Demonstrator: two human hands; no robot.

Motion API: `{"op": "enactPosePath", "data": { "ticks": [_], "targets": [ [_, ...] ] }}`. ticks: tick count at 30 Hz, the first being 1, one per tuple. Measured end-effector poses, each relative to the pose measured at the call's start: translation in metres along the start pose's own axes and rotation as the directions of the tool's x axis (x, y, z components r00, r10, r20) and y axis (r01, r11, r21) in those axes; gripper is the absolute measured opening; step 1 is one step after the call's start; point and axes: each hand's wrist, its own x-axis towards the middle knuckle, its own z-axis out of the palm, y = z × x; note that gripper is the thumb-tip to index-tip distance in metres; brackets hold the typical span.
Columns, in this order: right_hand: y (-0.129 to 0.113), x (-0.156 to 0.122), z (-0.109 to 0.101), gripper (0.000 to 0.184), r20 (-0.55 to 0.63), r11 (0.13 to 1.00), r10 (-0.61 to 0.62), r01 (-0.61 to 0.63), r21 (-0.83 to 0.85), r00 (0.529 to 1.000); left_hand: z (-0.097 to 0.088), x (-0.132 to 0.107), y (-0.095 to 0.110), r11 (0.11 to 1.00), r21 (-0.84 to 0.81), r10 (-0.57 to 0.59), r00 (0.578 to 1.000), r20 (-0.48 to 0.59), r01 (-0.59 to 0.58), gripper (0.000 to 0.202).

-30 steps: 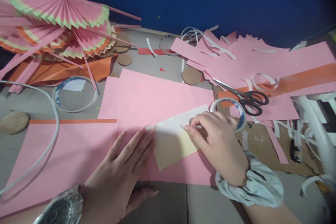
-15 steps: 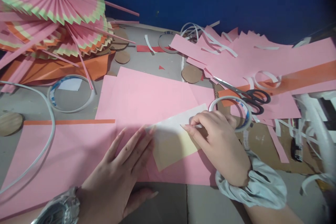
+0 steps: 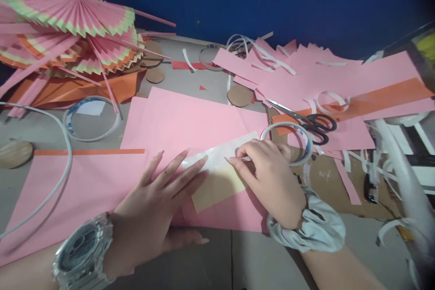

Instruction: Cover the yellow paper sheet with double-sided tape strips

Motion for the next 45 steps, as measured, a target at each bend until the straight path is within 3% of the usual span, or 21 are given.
{"op": "enactPosePath", "data": {
  "ticks": [13, 21, 28, 32, 38, 45],
  "targets": [
    [0.001, -0.002, 0.0, 0.019, -0.022, 1.0, -0.011, 0.01, -0.007, 1.0, -0.005, 0.028, 0.002, 0.996, 0.048, 0.074, 0.995, 0.07, -0.078, 0.078],
    [0.002, -0.002, -0.001, 0.02, -0.026, 1.0, -0.01, 0.01, -0.007, 1.0, -0.007, -0.005, -0.006, 0.992, 0.121, 0.022, 0.999, 0.03, -0.026, 0.069],
    [0.002, -0.002, 0.001, 0.018, -0.063, 0.999, -0.028, 0.027, -0.031, 0.998, -0.026, -0.035, -0.008, 0.989, 0.147, -0.017, 0.997, 0.07, 0.007, 0.068],
    [0.001, -0.003, 0.003, 0.018, -0.074, 0.998, -0.04, 0.036, -0.055, 0.996, -0.028, -0.032, -0.001, 0.988, 0.156, -0.004, 0.999, 0.041, -0.003, 0.072],
    [-0.001, -0.006, 0.002, 0.018, -0.095, 0.993, -0.056, 0.045, -0.113, 0.994, -0.009, -0.018, -0.001, 0.991, 0.129, 0.038, 0.999, -0.012, -0.037, 0.076],
    [-0.004, -0.007, 0.0, 0.022, -0.123, 0.974, -0.076, 0.047, -0.22, 0.989, -0.01, -0.028, -0.002, 0.985, 0.172, 0.02, 1.0, 0.018, -0.023, 0.073]
  ]
}}
